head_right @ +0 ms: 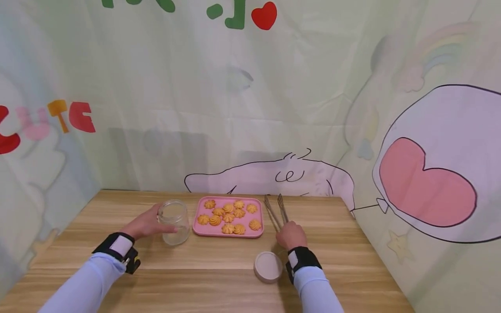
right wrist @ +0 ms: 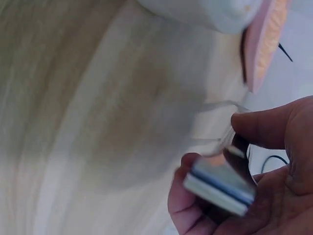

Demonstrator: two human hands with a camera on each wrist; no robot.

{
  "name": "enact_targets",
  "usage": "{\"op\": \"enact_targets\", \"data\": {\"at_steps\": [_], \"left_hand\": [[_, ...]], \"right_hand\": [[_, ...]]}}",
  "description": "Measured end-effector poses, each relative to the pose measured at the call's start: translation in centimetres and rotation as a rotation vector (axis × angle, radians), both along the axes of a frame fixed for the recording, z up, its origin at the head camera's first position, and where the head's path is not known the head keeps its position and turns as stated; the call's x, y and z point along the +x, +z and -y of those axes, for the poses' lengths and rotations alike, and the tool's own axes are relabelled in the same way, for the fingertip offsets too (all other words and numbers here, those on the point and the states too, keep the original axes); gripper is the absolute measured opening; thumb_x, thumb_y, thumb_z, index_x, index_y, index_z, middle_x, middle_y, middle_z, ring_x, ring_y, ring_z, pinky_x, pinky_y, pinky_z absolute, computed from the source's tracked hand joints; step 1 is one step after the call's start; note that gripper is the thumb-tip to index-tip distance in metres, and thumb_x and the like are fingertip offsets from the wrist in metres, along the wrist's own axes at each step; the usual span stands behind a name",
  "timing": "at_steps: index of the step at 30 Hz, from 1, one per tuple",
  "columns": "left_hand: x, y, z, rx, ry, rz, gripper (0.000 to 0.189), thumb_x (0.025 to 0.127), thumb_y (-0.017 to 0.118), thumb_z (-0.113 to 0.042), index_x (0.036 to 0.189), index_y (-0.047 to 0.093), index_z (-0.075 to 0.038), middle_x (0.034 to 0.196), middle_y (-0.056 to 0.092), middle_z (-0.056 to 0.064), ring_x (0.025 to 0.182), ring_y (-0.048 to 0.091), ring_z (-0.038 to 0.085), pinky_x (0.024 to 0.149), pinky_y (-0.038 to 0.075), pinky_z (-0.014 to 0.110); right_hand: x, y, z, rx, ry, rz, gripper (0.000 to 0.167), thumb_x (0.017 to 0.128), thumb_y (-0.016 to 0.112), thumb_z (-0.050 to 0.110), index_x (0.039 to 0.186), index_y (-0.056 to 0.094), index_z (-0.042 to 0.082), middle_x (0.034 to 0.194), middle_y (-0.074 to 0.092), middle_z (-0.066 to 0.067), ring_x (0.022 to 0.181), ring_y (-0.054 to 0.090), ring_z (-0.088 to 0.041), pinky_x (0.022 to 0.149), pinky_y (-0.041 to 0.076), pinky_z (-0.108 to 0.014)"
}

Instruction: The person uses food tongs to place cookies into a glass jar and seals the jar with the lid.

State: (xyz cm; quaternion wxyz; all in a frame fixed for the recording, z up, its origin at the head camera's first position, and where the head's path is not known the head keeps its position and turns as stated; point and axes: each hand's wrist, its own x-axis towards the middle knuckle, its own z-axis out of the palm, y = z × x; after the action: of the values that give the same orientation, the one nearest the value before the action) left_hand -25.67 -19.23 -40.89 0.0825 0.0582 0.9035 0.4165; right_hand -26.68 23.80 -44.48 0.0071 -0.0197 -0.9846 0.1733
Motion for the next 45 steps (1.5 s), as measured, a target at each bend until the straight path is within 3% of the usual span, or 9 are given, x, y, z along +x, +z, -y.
{"op": "enact_targets", "data": {"at_steps": [5, 10, 17, 22, 27, 31, 39, 45], "left_hand": [[-0.5, -0.4, 0.0, -0.035, 0.026, 0.025, 0.107, 0.084, 0.091, -0.032, 0.156, 0.026, 0.013, 0.153, 0.041, 0.042, 0.139, 0.043, 0.059, 0.113, 0.036, 0.072], [-0.8, -0.7, -0.1, -0.037, 0.036, 0.033, 0.106, 0.085, 0.091, -0.033, 0.156, 0.026, 0.013, 0.150, 0.043, 0.043, 0.137, 0.045, 0.059, 0.111, 0.039, 0.071], [-1.0, -0.5, -0.2, -0.007, 0.017, 0.052, 0.105, 0.087, 0.089, -0.033, 0.158, 0.026, 0.010, 0.154, 0.043, 0.039, 0.140, 0.042, 0.059, 0.110, 0.041, 0.069], [-1.1, -0.6, -0.4, 0.012, 0.016, 0.057, 0.099, 0.089, 0.087, -0.031, 0.158, 0.029, 0.008, 0.156, 0.042, 0.037, 0.142, 0.040, 0.058, 0.113, 0.038, 0.070], [-1.1, -0.5, -0.5, 0.012, 0.018, 0.059, 0.096, 0.088, 0.088, -0.030, 0.157, 0.032, 0.008, 0.153, 0.046, 0.035, 0.140, 0.043, 0.056, 0.112, 0.040, 0.069], [-1.2, -0.6, -0.6, 0.016, 0.019, 0.046, 0.094, 0.087, 0.089, -0.027, 0.154, 0.036, 0.009, 0.151, 0.049, 0.035, 0.138, 0.046, 0.054, 0.112, 0.041, 0.067], [-1.3, -0.9, -0.6, 0.027, 0.024, 0.016, 0.091, 0.084, 0.091, -0.027, 0.150, 0.040, 0.010, 0.147, 0.052, 0.034, 0.135, 0.049, 0.053, 0.110, 0.043, 0.066], [-1.3, -0.8, -0.5, 0.019, 0.027, 0.021, 0.091, 0.084, 0.091, -0.028, 0.150, 0.041, 0.009, 0.147, 0.053, 0.034, 0.134, 0.051, 0.052, 0.109, 0.045, 0.065]], "right_hand": [[0.4, 1.5, -0.4, -0.024, -0.008, 0.032, 0.022, 0.086, 0.063, 0.008, 0.087, 0.057, -0.012, 0.080, 0.062, -0.021, 0.076, 0.064, -0.037, 0.076, 0.057, -0.055], [1.1, 3.2, -0.4, -0.015, -0.025, 0.050, 0.026, 0.090, 0.061, 0.013, 0.094, 0.054, -0.013, 0.080, 0.058, -0.018, 0.072, 0.059, -0.034, 0.071, 0.055, -0.051], [2.5, 5.5, 0.3, 0.024, -0.074, -0.009, 0.036, 0.101, 0.062, 0.026, 0.098, 0.056, -0.009, 0.076, 0.058, -0.015, 0.067, 0.058, -0.031, 0.059, 0.050, -0.045], [3.9, 7.3, 1.5, 0.055, -0.054, -0.067, 0.041, 0.104, 0.067, 0.035, 0.103, 0.061, -0.006, 0.073, 0.059, -0.011, 0.064, 0.059, -0.027, 0.054, 0.048, -0.042], [5.4, 8.3, 3.2, 0.093, -0.012, -0.135, 0.043, 0.102, 0.072, 0.033, 0.119, 0.066, -0.007, 0.083, 0.069, -0.018, 0.069, 0.066, -0.030, 0.056, 0.054, -0.048], [6.3, 8.7, 4.4, 0.132, -0.007, -0.127, 0.050, 0.101, 0.073, 0.033, 0.127, 0.065, -0.008, 0.094, 0.073, -0.022, 0.075, 0.069, -0.032, 0.060, 0.057, -0.050], [7.7, 9.4, 6.0, 0.186, -0.022, -0.074, 0.038, 0.101, 0.073, 0.036, 0.100, 0.067, -0.001, 0.072, 0.057, -0.010, 0.062, 0.056, -0.024, 0.051, 0.044, -0.036], [8.3, 9.4, 5.9, 0.206, -0.018, -0.058, 0.035, 0.100, 0.073, 0.036, 0.092, 0.068, 0.003, 0.068, 0.053, -0.006, 0.060, 0.053, -0.022, 0.050, 0.039, -0.033]]}}
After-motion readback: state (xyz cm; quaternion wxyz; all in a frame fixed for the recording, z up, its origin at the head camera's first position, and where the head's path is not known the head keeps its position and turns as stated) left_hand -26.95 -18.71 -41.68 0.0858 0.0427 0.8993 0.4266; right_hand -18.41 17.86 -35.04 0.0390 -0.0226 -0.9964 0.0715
